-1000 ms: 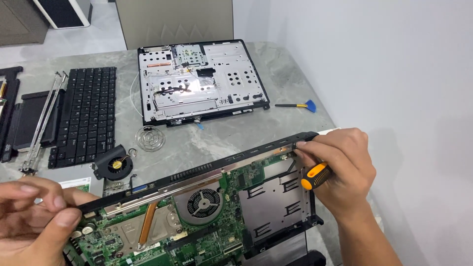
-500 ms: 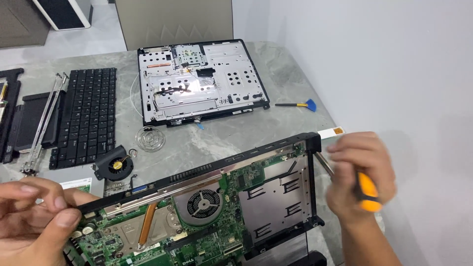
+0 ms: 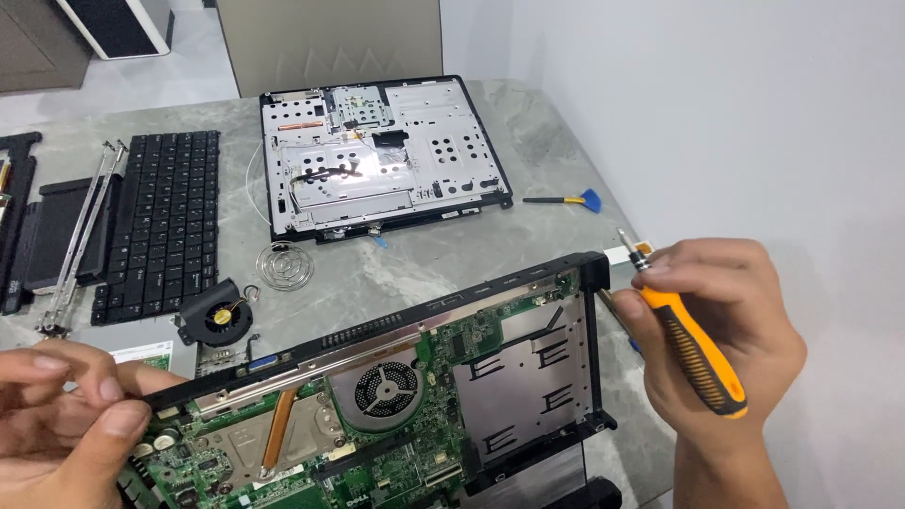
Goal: The person uses a screwdriver to remove screws from the back panel of a disassembled laptop. They lift and rotate the laptop to access different screw locations along the edges and bottom, then place the laptop back on the table to continue unscrewing components.
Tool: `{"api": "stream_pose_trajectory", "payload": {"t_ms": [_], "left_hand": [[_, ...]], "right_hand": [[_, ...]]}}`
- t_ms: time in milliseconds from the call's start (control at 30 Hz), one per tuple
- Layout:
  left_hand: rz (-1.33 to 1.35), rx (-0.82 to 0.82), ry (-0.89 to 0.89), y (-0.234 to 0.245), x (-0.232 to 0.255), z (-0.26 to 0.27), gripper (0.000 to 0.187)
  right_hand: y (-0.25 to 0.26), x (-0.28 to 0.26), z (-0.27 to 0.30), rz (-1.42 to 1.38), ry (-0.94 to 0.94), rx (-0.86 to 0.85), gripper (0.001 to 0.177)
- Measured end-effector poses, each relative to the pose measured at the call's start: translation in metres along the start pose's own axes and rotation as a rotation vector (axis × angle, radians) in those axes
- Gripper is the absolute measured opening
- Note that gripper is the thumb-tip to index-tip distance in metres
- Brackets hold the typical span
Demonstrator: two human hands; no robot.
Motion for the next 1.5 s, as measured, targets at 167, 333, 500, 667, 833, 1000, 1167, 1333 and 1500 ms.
{"api": "stream_pose_trajectory", "payload": {"t_ms": [167,333,500,667,833,1000,1167,1333,1500], "left_hand": [[0.011,0.022,0.001,-0.002,0.005,0.0,0.038],[0.022,0.007,0.004,-0.001,0.001,0.0,0.039],[0.044,-0.02,-0.025,-0.003,0.004,0.0,0.041],[-0.049,-0.004,-0.011,0.0,0.005,-0.001,0.039],[0.034,0.013,-0.019,-0.002,0.007,0.001,0.04],[0.038,0.041,0.001,-0.001,0.002,0.0,0.04],[0.075,-0.011,-0.059,-0.001,0.001,-0.002,0.042],[0.141,-0.011,-0.159,-0.005,0.001,-0.008,0.039],[0.158,-0.006,-0.108,-0.011,0.001,-0.014,0.04]], "right_hand": [[-0.007,-0.012,-0.005,0.069,0.098,-0.045,0.014],[-0.011,-0.022,0.003,0.184,0.32,-0.011,0.002],[-0.02,-0.017,0.016,0.298,0.428,0.002,0.022],[-0.031,-0.008,0.021,0.364,0.402,-0.075,0.037],[-0.032,-0.011,0.019,0.317,0.375,-0.096,0.026],[-0.032,-0.002,0.024,0.343,0.375,-0.104,0.031],[-0.035,0.002,0.024,0.375,0.352,-0.149,0.041],[-0.021,-0.002,0.021,0.324,0.237,-0.081,0.027],[-0.016,0.008,0.02,0.289,0.026,-0.081,0.024]]}}
Point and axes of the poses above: each hand's wrist, its own z-axis away from the middle knuckle, its own y-axis out of the back of the hand, x = y × z, the point moved 9 cm from there along -z, towards the middle knuckle, and after that the axes turned 1 degree about -x, right-handed, at the moved point
